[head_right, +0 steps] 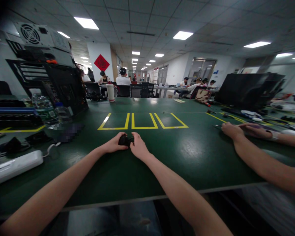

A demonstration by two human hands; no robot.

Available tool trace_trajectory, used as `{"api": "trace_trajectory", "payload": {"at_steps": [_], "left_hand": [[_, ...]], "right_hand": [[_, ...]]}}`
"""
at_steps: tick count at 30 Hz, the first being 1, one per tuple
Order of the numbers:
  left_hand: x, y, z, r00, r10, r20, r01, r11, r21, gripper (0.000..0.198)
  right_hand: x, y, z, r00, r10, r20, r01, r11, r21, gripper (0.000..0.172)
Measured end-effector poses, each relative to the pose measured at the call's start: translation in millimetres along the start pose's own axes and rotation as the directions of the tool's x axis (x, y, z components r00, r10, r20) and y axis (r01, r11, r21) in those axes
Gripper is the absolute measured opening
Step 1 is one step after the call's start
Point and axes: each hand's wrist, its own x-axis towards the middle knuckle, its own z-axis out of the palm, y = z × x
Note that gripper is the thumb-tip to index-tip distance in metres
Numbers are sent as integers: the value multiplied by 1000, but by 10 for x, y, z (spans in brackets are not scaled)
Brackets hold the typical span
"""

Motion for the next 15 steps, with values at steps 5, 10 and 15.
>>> {"api": "trace_trajectory", "payload": {"at_steps": [5, 10, 15], "left_hand": [[-21, 24, -15, 999, -31, 9, 31, 999, -9, 64], [-25, 36, -25, 999, -45, 12, 45, 999, -17, 66], [-13, 60, -10, 996, -90, -12, 90, 996, -11, 65]], "right_hand": [[-3, 55, -78, 993, 70, 93, -69, 998, -11, 51], [3, 73, -131, 992, 80, 96, -76, 996, -47, 49], [30, 124, -271, 984, 157, 85, -147, 983, -108, 52]]}}
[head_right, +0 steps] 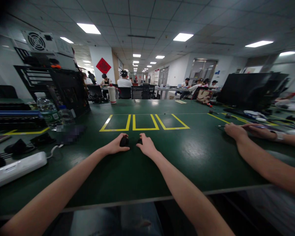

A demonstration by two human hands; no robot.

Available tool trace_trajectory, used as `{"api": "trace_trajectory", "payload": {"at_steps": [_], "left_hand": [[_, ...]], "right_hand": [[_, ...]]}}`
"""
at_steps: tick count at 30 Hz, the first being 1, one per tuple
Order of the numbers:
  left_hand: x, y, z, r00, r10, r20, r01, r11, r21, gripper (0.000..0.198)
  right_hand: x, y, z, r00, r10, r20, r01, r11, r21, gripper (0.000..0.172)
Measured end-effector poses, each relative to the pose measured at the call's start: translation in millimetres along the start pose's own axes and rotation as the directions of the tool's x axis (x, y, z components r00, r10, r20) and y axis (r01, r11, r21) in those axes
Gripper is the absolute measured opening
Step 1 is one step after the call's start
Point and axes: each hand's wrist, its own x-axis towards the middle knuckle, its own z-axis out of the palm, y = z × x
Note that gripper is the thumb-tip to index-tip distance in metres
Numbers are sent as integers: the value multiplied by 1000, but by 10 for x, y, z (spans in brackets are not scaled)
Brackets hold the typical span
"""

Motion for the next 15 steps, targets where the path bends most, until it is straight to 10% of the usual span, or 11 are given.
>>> {"api": "trace_trajectory", "payload": {"at_steps": [4, 8, 15], "left_hand": [[-218, 105, -12, 997, 58, 59, -58, 998, 2, 64], [-758, 261, -97, 989, 89, 118, -91, 996, 6, 63], [-1833, 109, -547, 985, -169, -15, 169, 972, 163, 67]], "right_hand": [[-184, -178, -84, 983, -138, 119, 140, 990, -6, 62], [-448, -619, -11, 847, -411, 338, 419, 906, 52, 64], [-398, -1367, 540, 690, -599, 407, 504, 801, 324, 62]]}}
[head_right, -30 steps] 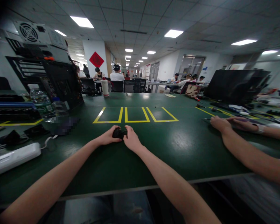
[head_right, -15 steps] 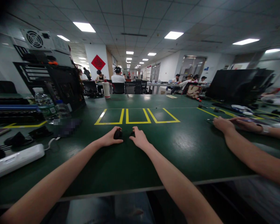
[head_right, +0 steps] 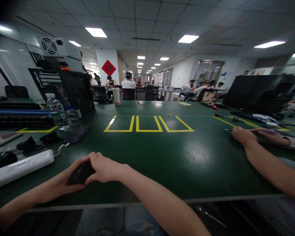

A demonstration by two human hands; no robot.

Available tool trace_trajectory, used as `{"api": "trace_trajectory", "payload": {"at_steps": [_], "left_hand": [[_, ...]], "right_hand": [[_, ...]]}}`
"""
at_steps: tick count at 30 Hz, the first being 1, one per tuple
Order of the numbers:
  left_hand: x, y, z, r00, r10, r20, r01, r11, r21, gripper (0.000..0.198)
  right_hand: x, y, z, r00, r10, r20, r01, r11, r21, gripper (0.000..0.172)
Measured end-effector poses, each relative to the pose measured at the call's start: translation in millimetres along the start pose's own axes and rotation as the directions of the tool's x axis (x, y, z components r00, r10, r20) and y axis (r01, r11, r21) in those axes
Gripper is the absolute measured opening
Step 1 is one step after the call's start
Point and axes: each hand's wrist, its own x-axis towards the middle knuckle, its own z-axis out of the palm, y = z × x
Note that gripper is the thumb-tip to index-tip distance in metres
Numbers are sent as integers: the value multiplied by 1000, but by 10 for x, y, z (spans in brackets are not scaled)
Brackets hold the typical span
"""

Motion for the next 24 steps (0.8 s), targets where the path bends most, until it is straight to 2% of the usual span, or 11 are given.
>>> {"api": "trace_trajectory", "payload": {"at_steps": [2, 5, 9, 12, 15, 18, 20, 22, 24], "left_hand": [[-202, -249, -149, 996, -58, -67, 62, 997, 55, 67], [-449, -630, -345, 990, -79, -117, 99, 979, 176, 61], [-688, -1023, -481, 959, 11, -283, 91, 934, 346, 67], [-788, -1207, -522, 922, 107, -373, 62, 909, 412, 65], [-836, -1325, -561, 908, 135, -396, 61, 894, 445, 63], [-861, -1389, -580, 917, 123, -378, 60, 897, 438, 65], [-868, -1385, -570, 918, 99, -385, 84, 898, 432, 67], [-863, -1330, -550, 918, 68, -390, 111, 902, 418, 68], [-837, -1216, -529, 924, 37, -380, 126, 910, 396, 66]], "right_hand": [[242, -33, 177, 1000, 3, -19, -2, 998, 61, 65], [566, -93, 484, 990, 83, -110, -59, 977, 203, 70], [882, -238, 892, 960, 197, -198, -120, 930, 346, 69], [985, -424, 1138, 951, 245, -190, -161, 915, 370, 55], [967, -636, 1283, 949, 286, -134, -235, 924, 303, 54], [925, -741, 1293, 946, 286, -156, -249, 944, 218, 54], [936, -714, 1251, 950, 266, -164, -218, 941, 258, 45], [983, -629, 1213, 922, 322, -215, -237, 908, 345, 31], [1041, -521, 1199, 907, 341, -249, -209, 875, 438, 29]]}}
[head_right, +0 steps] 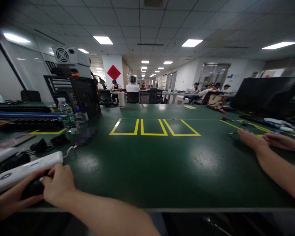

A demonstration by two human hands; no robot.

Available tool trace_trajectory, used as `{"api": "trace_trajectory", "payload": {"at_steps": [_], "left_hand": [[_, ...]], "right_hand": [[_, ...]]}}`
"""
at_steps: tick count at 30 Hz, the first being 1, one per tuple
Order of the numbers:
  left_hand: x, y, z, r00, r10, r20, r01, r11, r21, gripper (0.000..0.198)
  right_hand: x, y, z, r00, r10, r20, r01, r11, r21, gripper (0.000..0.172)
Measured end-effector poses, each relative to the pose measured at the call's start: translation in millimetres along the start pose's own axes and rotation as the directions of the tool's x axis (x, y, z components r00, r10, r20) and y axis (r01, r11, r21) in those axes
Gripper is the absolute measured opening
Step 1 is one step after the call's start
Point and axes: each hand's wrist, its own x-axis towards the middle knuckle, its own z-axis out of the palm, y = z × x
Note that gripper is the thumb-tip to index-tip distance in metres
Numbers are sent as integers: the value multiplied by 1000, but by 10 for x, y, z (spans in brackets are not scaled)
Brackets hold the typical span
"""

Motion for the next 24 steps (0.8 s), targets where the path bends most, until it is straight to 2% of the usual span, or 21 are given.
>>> {"api": "trace_trajectory", "payload": {"at_steps": [3, 4, 6, 8, 13, 15, 17, 20, 24], "left_hand": [[95, 267, -28, 998, -21, 54, 24, 998, -55, 63], [150, 377, -21, 993, -39, 114, 48, 995, -82, 60], [310, 617, 42, 990, -60, 128, 83, 980, -181, 59], [547, 876, 182, 983, -29, 182, 83, 952, -294, 62], [1410, 1549, 768, 955, 213, 205, -80, 855, -512, 68], [1741, 1799, 1005, 941, 285, 180, -146, 826, -545, 68], [1973, 2002, 1186, 941, 321, 103, -219, 815, -536, 68], [2090, 2169, 1311, 926, 377, 17, -328, 826, -459, 70], [1968, 2200, 1254, 890, 454, -37, -441, 839, -318, 67]], "right_hand": [[92, 133, -73, 998, 61, 25, -64, 989, 130, 37], [103, 176, -136, 993, 99, 64, -108, 981, 160, 37], [93, 259, -356, 990, 121, 74, -134, 968, 213, 34], [47, 345, -710, 990, 127, 58, -137, 964, 228, 30], [-134, 622, -1870, 990, 127, -59, -112, 972, 205, 22], [-201, 746, -2257, 976, 202, -87, -177, 956, 236, 23], [-263, 853, -2523, 967, 226, -116, -186, 941, 282, 24], [-343, 952, -2692, 973, 168, -158, -110, 940, 323, 27], [-418, 986, -2661, 979, 73, -189, -18, 960, 279, 33]]}}
